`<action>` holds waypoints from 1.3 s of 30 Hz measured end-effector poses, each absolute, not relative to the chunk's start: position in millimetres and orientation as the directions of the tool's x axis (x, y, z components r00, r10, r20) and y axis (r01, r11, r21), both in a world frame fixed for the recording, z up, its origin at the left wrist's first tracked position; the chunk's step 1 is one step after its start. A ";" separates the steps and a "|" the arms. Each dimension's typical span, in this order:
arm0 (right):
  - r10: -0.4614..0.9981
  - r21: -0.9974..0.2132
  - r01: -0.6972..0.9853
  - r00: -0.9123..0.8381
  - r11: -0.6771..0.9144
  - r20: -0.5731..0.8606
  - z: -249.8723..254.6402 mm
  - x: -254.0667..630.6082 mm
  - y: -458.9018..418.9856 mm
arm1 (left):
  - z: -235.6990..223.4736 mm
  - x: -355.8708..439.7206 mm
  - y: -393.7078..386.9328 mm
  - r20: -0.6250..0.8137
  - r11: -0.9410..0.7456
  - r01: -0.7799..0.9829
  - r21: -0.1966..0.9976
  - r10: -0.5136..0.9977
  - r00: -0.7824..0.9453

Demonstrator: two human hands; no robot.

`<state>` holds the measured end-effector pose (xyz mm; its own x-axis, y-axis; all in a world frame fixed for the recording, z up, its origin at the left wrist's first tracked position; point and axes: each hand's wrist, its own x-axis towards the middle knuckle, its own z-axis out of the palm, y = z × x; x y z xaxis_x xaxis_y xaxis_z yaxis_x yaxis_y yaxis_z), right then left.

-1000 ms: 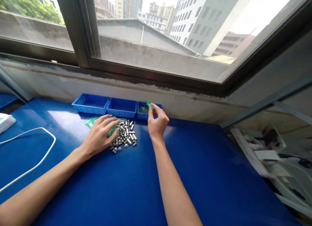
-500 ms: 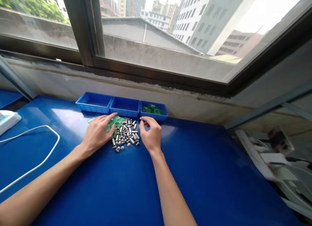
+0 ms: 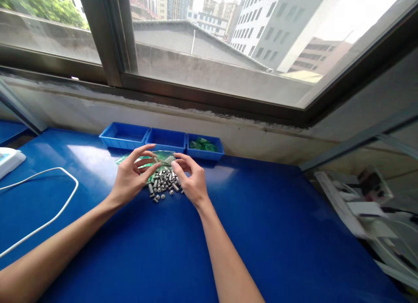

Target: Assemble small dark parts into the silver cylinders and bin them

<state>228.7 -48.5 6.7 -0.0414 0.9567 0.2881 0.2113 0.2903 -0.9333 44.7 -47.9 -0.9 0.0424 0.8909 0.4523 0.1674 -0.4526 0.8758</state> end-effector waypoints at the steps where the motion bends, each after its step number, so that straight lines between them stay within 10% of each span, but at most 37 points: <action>1: 0.968 -0.960 0.128 -0.065 0.248 0.242 6.9 226.3 -49.0 | -0.6 45.8 -47.8 0.417 -0.419 0.118 0.900 0.908 0.046; 10: 0.986 -0.983 -0.077 0.013 0.169 0.168 2.4 220.6 -46.7 | -3.8 42.1 -42.5 0.428 -0.428 0.183 0.885 0.903 0.041; 16: 0.868 -0.954 0.020 0.411 0.298 0.279 -8.4 245.2 -22.1 | -2.4 25.4 -35.9 0.625 -0.560 0.709 0.428 0.750 0.215; 20: 0.870 -0.953 0.019 0.404 0.301 0.283 -9.3 263.9 -4.4 | -7.8 20.2 -33.7 0.543 -0.472 0.815 0.336 0.804 0.242; 32: 0.924 -0.978 0.113 0.322 0.177 0.205 -4.1 269.7 -27.8 | -13.9 18.5 -30.7 0.658 -0.562 0.759 0.330 0.713 0.242; 39: 0.976 -0.975 0.128 0.101 0.179 0.193 -2.2 250.7 -34.9 | 1.2 35.1 -40.4 0.565 -0.531 0.327 0.782 0.825 -0.011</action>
<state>250.7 -34.9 -2.2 0.1014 0.9760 0.1926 0.1278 0.1793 -0.9755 35.1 -40.4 1.2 -0.0106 0.8249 0.5652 0.3268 -0.5313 0.7816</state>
